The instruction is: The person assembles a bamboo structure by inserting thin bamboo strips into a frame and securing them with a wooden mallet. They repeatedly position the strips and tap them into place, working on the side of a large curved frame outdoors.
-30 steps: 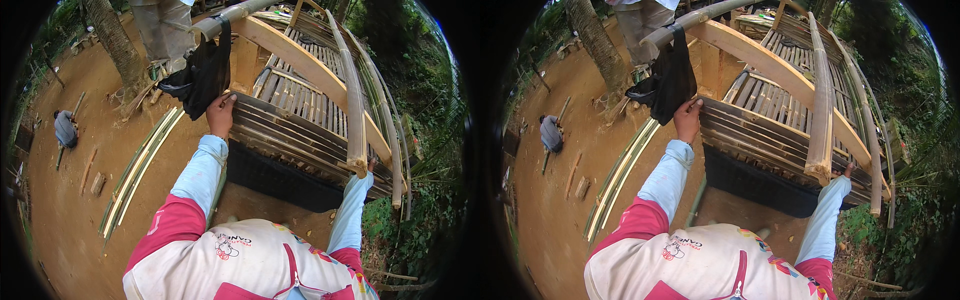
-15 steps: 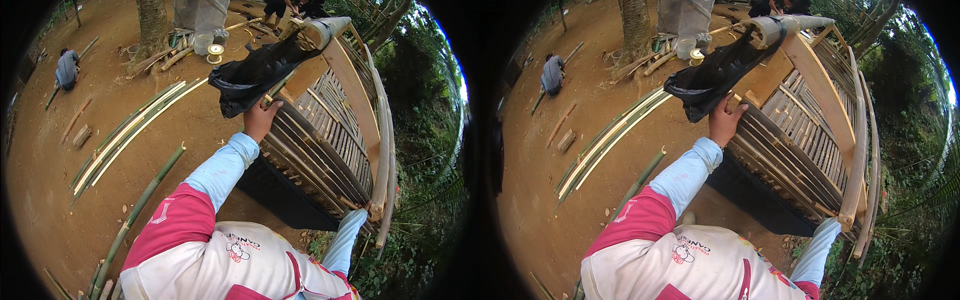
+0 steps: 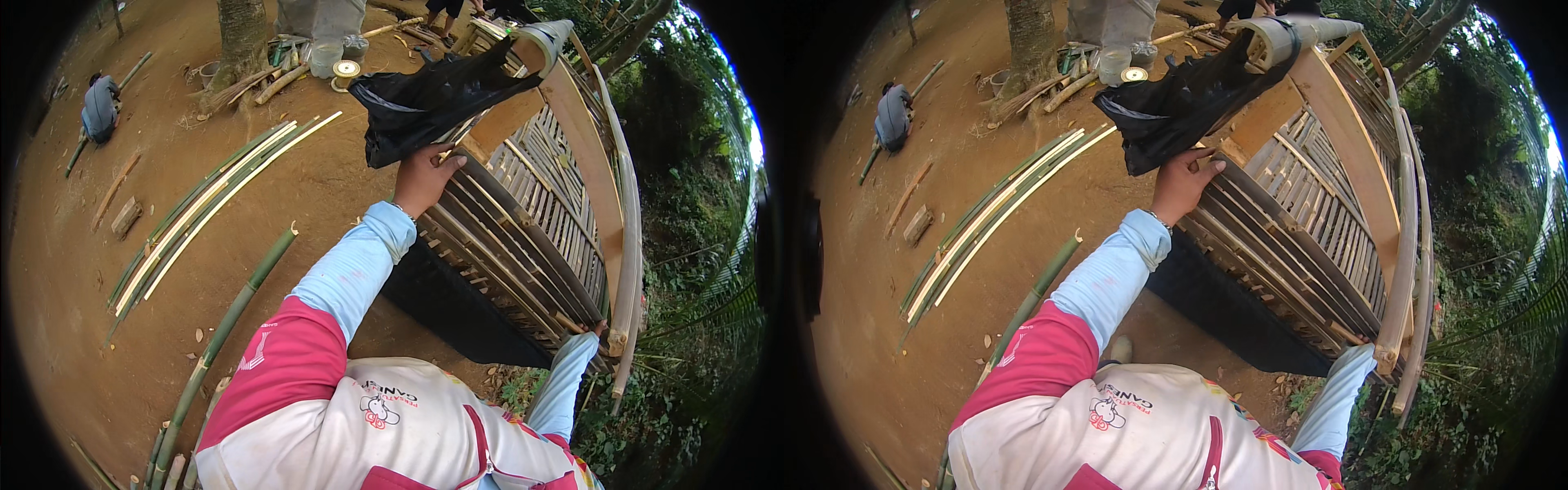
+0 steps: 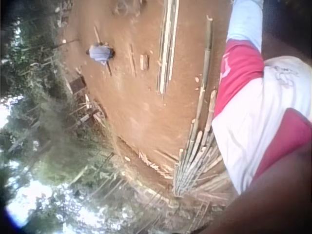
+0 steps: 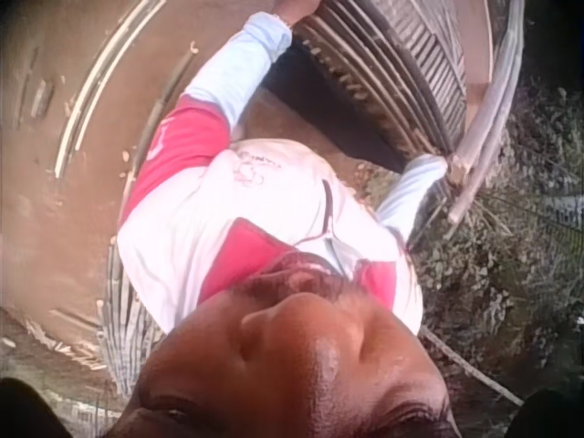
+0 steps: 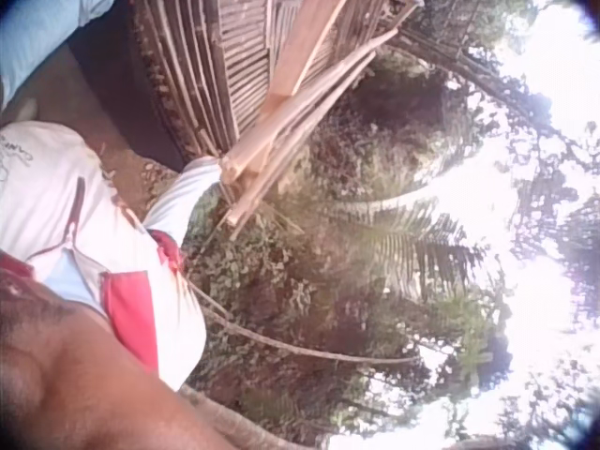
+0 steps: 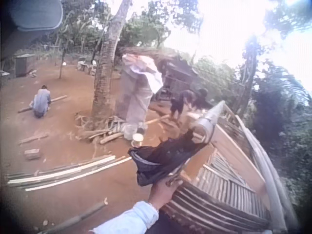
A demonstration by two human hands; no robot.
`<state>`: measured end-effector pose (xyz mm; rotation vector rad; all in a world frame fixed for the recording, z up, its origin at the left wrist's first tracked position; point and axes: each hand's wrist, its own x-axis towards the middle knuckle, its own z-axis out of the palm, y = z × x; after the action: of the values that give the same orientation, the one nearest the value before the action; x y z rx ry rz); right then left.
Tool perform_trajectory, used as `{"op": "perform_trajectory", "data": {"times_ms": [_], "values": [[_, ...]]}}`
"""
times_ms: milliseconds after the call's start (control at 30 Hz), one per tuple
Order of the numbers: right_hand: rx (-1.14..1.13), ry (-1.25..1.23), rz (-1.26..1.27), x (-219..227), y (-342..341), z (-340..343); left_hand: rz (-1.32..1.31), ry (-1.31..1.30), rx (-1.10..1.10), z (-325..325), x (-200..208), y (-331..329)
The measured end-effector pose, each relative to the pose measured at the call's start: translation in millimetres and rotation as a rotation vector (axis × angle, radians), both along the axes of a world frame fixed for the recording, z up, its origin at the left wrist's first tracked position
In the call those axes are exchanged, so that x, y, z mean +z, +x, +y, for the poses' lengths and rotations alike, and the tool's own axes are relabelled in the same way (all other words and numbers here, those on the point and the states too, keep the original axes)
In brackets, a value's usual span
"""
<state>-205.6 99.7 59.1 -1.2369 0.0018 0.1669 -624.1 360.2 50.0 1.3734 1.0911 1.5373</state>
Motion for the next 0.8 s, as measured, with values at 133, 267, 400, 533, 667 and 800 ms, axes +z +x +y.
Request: {"op": "perform_trajectory", "data": {"times_ms": [133, 267, 400, 533, 667, 800], "values": [[0.012, 0.016, -0.198, -24, 26, -8, 0.058, -0.022, -0.005, 3, 2, 3], [0.120, 0.278, 0.152, -43, 26, -18, 0.087, -0.037, 0.054, -2, 6, 7], [0.183, 0.032, 0.052, -61, -51, -49, 0.166, -0.033, 0.134, -3, 4, 6], [0.243, -0.357, -0.132, -151, -72, -125, 0.171, -0.046, 0.147, -5, 4, 16], [0.456, -0.731, -0.400, -204, -100, -194, 0.202, -0.018, 0.138, 0, 3, 15], [0.849, -1.099, -0.352, -187, -131, -237, 0.296, -0.030, 0.144, 10, -1, 4]]}}
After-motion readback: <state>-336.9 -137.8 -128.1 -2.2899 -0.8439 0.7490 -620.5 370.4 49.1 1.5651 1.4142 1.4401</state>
